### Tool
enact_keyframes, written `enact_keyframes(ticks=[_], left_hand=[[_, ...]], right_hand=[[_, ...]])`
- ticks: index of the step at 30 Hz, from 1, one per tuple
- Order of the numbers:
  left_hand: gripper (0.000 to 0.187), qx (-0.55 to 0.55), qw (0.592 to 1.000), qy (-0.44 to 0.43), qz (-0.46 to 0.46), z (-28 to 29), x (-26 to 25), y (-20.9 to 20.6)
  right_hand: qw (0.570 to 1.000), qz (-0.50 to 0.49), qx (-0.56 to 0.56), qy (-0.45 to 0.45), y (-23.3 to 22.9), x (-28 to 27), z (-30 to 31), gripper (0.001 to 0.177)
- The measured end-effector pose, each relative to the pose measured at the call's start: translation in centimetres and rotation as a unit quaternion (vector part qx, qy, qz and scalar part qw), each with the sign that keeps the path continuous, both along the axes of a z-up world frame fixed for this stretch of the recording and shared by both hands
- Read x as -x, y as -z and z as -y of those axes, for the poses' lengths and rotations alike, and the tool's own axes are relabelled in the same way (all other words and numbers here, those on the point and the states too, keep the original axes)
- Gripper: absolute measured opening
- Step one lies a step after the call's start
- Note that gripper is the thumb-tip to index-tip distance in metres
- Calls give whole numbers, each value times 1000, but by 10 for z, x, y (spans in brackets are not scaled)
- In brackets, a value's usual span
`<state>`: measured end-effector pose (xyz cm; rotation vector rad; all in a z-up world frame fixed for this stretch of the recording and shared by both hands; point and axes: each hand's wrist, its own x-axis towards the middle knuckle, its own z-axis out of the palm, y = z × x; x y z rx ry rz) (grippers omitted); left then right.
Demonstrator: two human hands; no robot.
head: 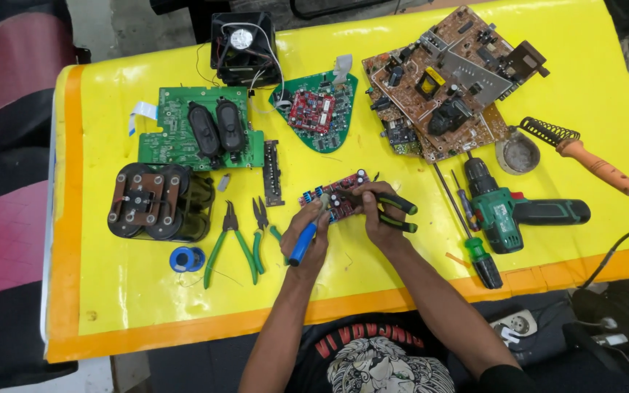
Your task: The person uses a soldering iron and solder wire to work on a small circuit board. They hold the board with one hand while applying heat and solder with the other, focusing on specific components on the board.
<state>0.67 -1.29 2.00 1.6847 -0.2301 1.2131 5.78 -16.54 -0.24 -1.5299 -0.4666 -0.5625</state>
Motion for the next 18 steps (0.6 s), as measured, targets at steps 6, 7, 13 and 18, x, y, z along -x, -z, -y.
enact_keyframes(ticks=[6, 7, 13, 18], left_hand=[[15, 18, 1000, 19, -16, -3, -2, 6], [15, 20, 999, 19, -19, -3, -2, 5], [13, 18, 999, 20, -21, -1, -2, -2], [13, 17, 999, 22, -18, 0, -3, -1]], right_hand=[[1000, -5, -4, 4, 7, 2, 3, 16], [1000, -8, -2, 4, 7, 1, 3, 16], [1000, 24, 4, 0, 7, -1, 3, 15], [1000, 9, 16, -6, -1, -2, 9, 20]])
